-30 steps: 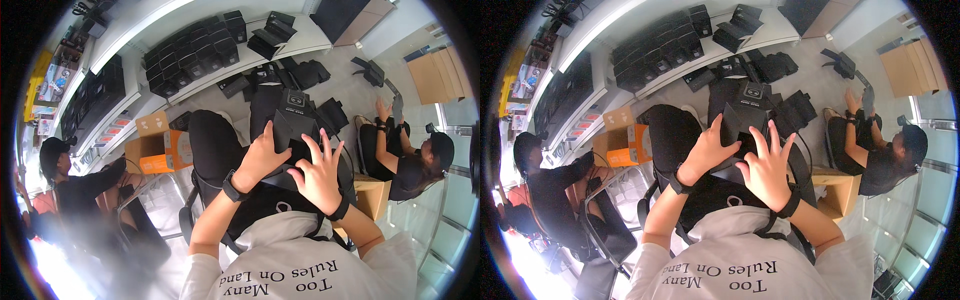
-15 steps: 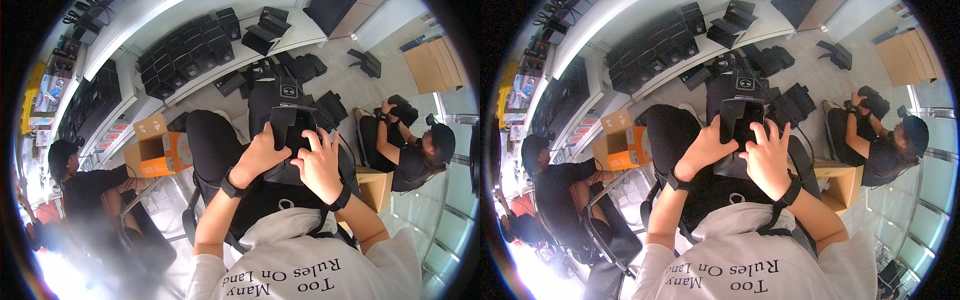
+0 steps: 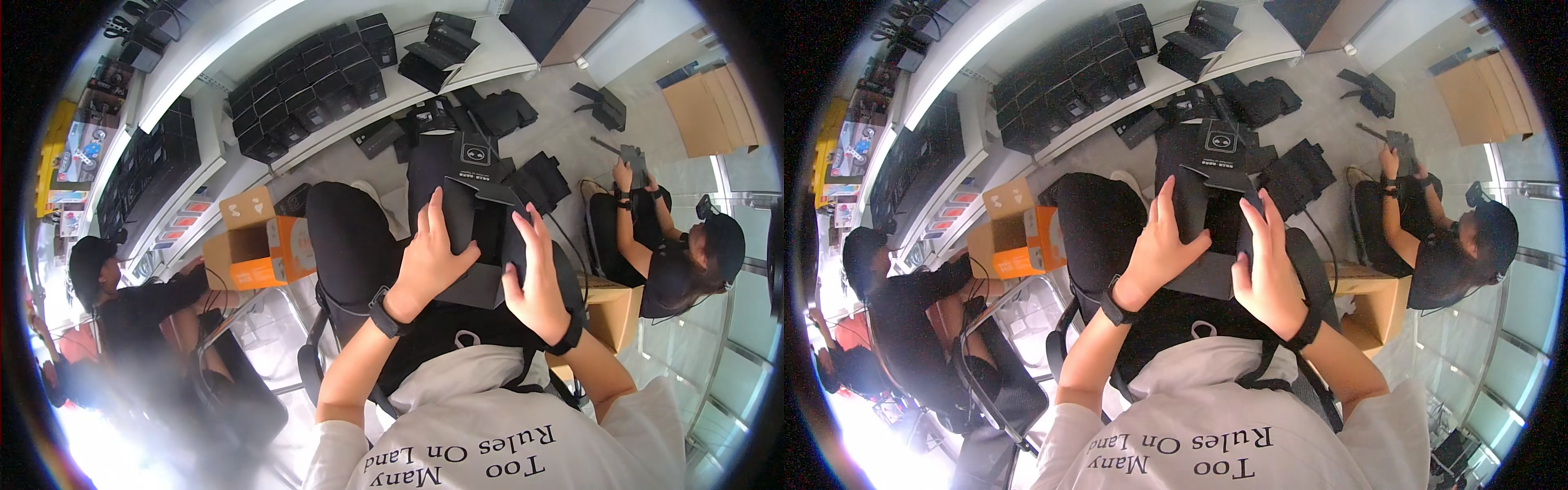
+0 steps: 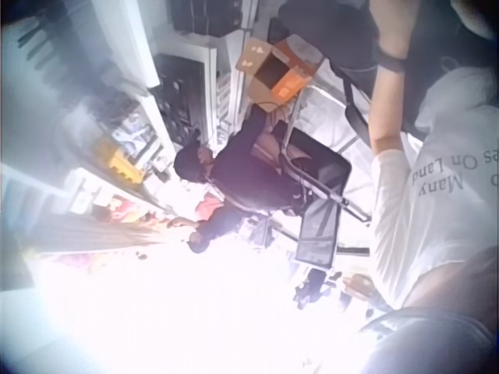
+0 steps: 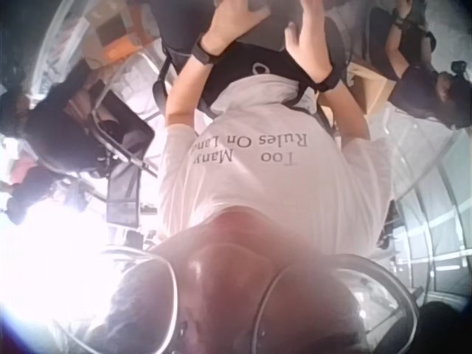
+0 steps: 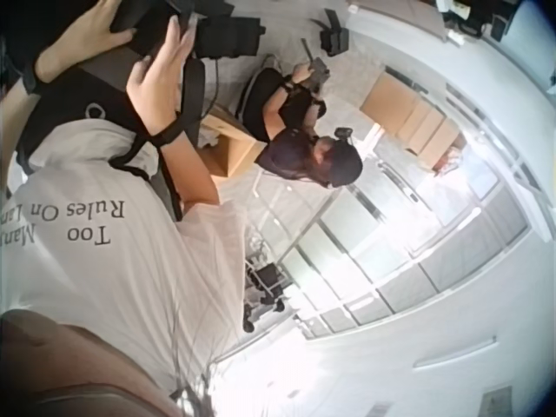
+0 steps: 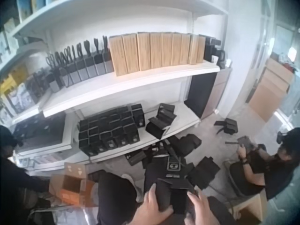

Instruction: Assembling and organizing black cardboard boxes for products in a storage room.

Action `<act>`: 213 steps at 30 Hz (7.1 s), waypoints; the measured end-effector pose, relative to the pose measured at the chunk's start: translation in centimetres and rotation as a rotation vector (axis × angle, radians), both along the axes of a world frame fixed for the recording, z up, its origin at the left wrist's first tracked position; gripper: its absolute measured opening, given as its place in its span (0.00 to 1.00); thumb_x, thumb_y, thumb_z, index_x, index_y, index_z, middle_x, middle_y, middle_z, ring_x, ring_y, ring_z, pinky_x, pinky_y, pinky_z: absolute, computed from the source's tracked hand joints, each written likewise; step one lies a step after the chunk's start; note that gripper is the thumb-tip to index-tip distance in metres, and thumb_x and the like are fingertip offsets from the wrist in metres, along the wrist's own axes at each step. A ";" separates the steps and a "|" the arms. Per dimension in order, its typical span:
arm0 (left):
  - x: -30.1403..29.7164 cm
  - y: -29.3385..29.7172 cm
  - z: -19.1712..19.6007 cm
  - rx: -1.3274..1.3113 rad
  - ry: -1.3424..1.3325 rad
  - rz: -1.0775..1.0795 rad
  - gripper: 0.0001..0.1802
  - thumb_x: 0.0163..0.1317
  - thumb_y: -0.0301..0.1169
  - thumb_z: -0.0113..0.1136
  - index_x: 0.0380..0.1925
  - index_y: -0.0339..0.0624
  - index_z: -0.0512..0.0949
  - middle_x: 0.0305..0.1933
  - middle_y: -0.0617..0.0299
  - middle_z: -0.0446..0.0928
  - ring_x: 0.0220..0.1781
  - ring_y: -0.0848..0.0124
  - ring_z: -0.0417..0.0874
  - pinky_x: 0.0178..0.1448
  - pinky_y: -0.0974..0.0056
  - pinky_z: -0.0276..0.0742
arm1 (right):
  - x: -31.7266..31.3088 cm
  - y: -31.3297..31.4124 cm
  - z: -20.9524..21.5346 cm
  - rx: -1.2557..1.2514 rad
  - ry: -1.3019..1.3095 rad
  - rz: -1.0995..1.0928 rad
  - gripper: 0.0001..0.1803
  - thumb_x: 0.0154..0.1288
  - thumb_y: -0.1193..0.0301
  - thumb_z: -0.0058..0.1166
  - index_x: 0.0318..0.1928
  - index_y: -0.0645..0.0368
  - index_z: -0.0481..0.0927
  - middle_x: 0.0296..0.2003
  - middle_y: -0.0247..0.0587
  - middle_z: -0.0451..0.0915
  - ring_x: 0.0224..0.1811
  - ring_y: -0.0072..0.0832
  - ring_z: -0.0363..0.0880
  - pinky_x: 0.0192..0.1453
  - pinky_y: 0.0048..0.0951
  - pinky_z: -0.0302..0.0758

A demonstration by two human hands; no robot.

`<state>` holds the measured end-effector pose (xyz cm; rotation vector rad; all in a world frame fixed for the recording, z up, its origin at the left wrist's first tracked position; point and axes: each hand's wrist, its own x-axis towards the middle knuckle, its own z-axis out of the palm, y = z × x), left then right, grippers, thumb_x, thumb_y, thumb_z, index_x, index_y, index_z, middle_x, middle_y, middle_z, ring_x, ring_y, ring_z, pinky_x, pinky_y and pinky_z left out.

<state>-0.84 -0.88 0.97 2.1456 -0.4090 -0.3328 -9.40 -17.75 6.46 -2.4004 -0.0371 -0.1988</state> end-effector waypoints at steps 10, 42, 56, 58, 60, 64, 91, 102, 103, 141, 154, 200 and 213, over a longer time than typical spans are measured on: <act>-0.8 -2.2 -0.5 0.100 -0.271 -0.069 0.43 0.49 0.27 0.63 0.69 0.38 0.62 0.70 0.27 0.57 0.61 0.31 0.73 0.59 0.46 0.80 | 10.3 -6.6 5.1 -0.237 0.768 0.145 0.23 0.58 0.54 0.69 0.41 0.62 0.80 0.44 0.49 0.83 0.47 0.42 0.83 0.46 0.38 0.78; -0.2 -1.4 0.0 0.036 -0.388 -0.049 0.38 0.57 0.32 0.69 0.67 0.41 0.66 0.62 0.41 0.75 0.58 0.44 0.81 0.54 0.52 0.84 | 14.1 -7.8 -7.7 -0.083 0.544 0.625 0.48 0.51 0.47 0.75 0.60 0.72 0.71 0.39 0.57 0.85 0.30 0.36 0.85 0.30 0.31 0.78; -1.4 0.6 -1.7 -0.104 0.060 0.052 0.46 0.60 0.43 0.70 0.72 0.35 0.58 0.64 0.37 0.71 0.64 0.43 0.77 0.66 0.52 0.74 | 5.7 -4.0 -4.5 0.190 0.204 0.230 0.27 0.61 0.55 0.70 0.55 0.52 0.78 0.64 0.64 0.67 0.72 0.59 0.63 0.71 0.49 0.66; -1.6 0.2 -0.7 0.055 -0.110 0.036 0.53 0.46 0.41 0.78 0.70 0.35 0.61 0.66 0.42 0.67 0.62 0.44 0.78 0.55 0.51 0.84 | 6.4 -4.3 -5.2 0.171 0.188 0.234 0.25 0.56 0.56 0.74 0.43 0.58 0.78 0.56 0.62 0.73 0.68 0.58 0.67 0.67 0.48 0.70; -1.5 -0.2 0.4 0.181 -0.212 0.020 0.53 0.44 0.40 0.78 0.69 0.36 0.61 0.66 0.44 0.68 0.58 0.47 0.80 0.48 0.55 0.86 | 6.7 -4.6 -5.3 0.186 0.239 0.259 0.23 0.56 0.59 0.75 0.40 0.59 0.77 0.56 0.57 0.74 0.69 0.52 0.68 0.65 0.43 0.71; -1.5 -1.3 2.0 0.385 -0.238 -0.039 0.52 0.42 0.36 0.78 0.68 0.33 0.63 0.59 0.46 0.73 0.50 0.52 0.85 0.41 0.58 0.88 | 6.8 -4.3 -4.2 0.173 0.238 0.314 0.23 0.52 0.61 0.77 0.36 0.60 0.77 0.55 0.54 0.74 0.67 0.48 0.70 0.60 0.40 0.73; -1.7 1.7 -0.6 0.125 -0.242 -0.002 0.40 0.53 0.32 0.65 0.65 0.24 0.66 0.50 0.27 0.78 0.40 0.44 0.87 0.42 0.55 0.86 | 7.4 -1.2 -4.1 -0.028 0.084 0.385 0.14 0.55 0.78 0.66 0.41 0.60 0.77 0.55 0.46 0.76 0.59 0.49 0.76 0.57 0.42 0.78; -2.9 -0.8 -3.2 0.473 -0.579 0.146 0.31 0.56 0.31 0.66 0.60 0.34 0.71 0.54 0.42 0.80 0.39 0.59 0.89 0.36 0.64 0.87 | 6.0 -0.4 -4.2 -0.306 0.057 0.430 0.13 0.60 0.72 0.63 0.45 0.58 0.80 0.64 0.40 0.74 0.65 0.48 0.71 0.61 0.44 0.79; -2.8 -0.6 -3.2 0.413 -0.549 0.157 0.31 0.56 0.31 0.67 0.60 0.34 0.72 0.55 0.41 0.80 0.40 0.59 0.89 0.36 0.64 0.87 | 5.9 -0.6 -4.3 -0.295 0.035 0.442 0.15 0.59 0.72 0.63 0.48 0.58 0.79 0.64 0.42 0.74 0.65 0.49 0.70 0.62 0.44 0.77; 0.9 8.6 -0.5 -1.683 0.993 0.362 0.33 0.69 0.53 0.52 0.63 0.40 0.74 0.59 0.50 0.79 0.58 0.58 0.81 0.64 0.57 0.76 | 8.7 1.1 -1.2 0.914 0.521 0.350 0.37 0.72 0.59 0.60 0.71 0.66 0.62 0.65 0.41 0.70 0.66 0.28 0.66 0.72 0.28 0.61; 1.0 6.1 -1.2 -0.752 0.348 0.320 0.58 0.63 0.44 0.69 0.78 0.33 0.39 0.77 0.44 0.55 0.79 0.60 0.56 0.79 0.59 0.52 | 9.6 3.2 -1.1 0.696 0.433 0.267 0.34 0.80 0.58 0.42 0.74 0.70 0.56 0.71 0.54 0.64 0.75 0.38 0.60 0.78 0.33 0.53; -1.3 13.0 -8.5 0.372 0.170 0.492 0.13 0.52 0.23 0.74 0.39 0.37 0.87 0.38 0.51 0.88 0.42 0.63 0.90 0.48 0.61 0.82 | 17.0 -31.6 -30.9 0.718 0.551 -0.823 0.16 0.66 0.62 0.59 0.49 0.58 0.81 0.36 0.40 0.83 0.36 0.30 0.83 0.41 0.38 0.85; 1.3 9.2 -4.7 0.317 0.604 0.598 0.18 0.52 0.19 0.61 0.46 0.34 0.81 0.45 0.49 0.82 0.46 0.56 0.84 0.50 0.57 0.79 | 14.7 -26.8 -56.2 -0.113 0.828 -0.522 0.14 0.63 0.67 0.58 0.48 0.56 0.85 0.42 0.52 0.87 0.47 0.46 0.86 0.57 0.39 0.80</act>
